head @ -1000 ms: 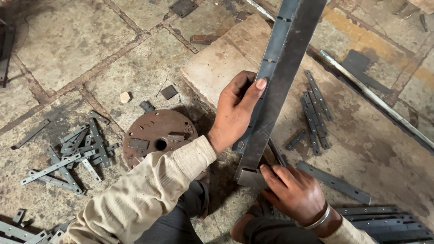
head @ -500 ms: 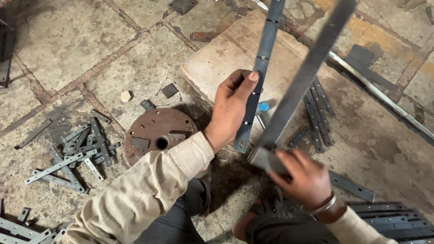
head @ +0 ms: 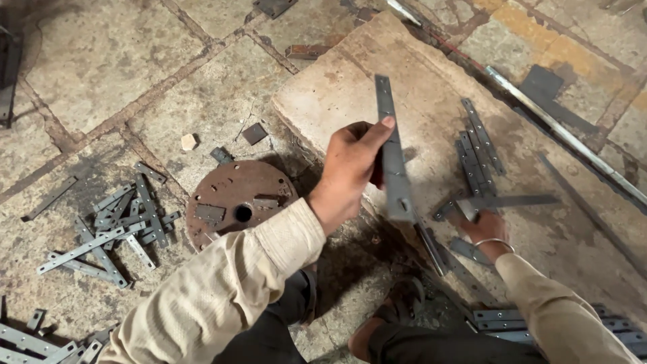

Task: Using a hammer and try square to align and shape metal strips on a heavy base, likely for furniture manufacturing.

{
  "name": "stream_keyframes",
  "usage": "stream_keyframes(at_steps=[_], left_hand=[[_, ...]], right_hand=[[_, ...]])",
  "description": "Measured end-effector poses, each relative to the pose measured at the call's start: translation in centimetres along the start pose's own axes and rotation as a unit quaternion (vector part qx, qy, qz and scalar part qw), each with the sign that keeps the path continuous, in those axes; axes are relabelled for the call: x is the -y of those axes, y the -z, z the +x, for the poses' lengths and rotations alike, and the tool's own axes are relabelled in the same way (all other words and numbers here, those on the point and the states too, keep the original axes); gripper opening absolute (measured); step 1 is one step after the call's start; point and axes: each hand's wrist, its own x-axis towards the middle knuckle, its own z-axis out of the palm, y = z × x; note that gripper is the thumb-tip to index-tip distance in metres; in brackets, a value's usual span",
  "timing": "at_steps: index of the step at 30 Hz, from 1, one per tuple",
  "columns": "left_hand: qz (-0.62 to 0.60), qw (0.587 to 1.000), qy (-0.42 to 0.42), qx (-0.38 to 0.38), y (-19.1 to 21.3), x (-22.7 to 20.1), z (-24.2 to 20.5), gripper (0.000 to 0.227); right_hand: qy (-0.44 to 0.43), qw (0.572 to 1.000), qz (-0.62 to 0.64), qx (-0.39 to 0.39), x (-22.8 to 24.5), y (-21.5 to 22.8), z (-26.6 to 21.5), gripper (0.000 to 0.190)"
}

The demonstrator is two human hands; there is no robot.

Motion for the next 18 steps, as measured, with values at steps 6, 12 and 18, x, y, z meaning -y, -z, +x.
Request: stream_keyframes(at_steps=[6,12,18], left_hand=[[-0.079,0.996,0.034,0.013,-2.0,-0.7,-0.4,0.035],[-0.118,0.993,0.026,0.008,-2.7,-0.8,-0.5,0.036],[-0.135,0.990,0.021,-0.015,-3.2,-0.5,-0.2,0.038]], right_hand=[[-0.041,0.998,-0.038,-0.008,-2.9,-2.4,0.6,0.053],[0.018,0.999,-0.011,-0.025,-8.1,-9.9,4.7,0.069],[0.000,0.994,-0.105,0.028,-8.8,-12.1,5.5,0.065]])
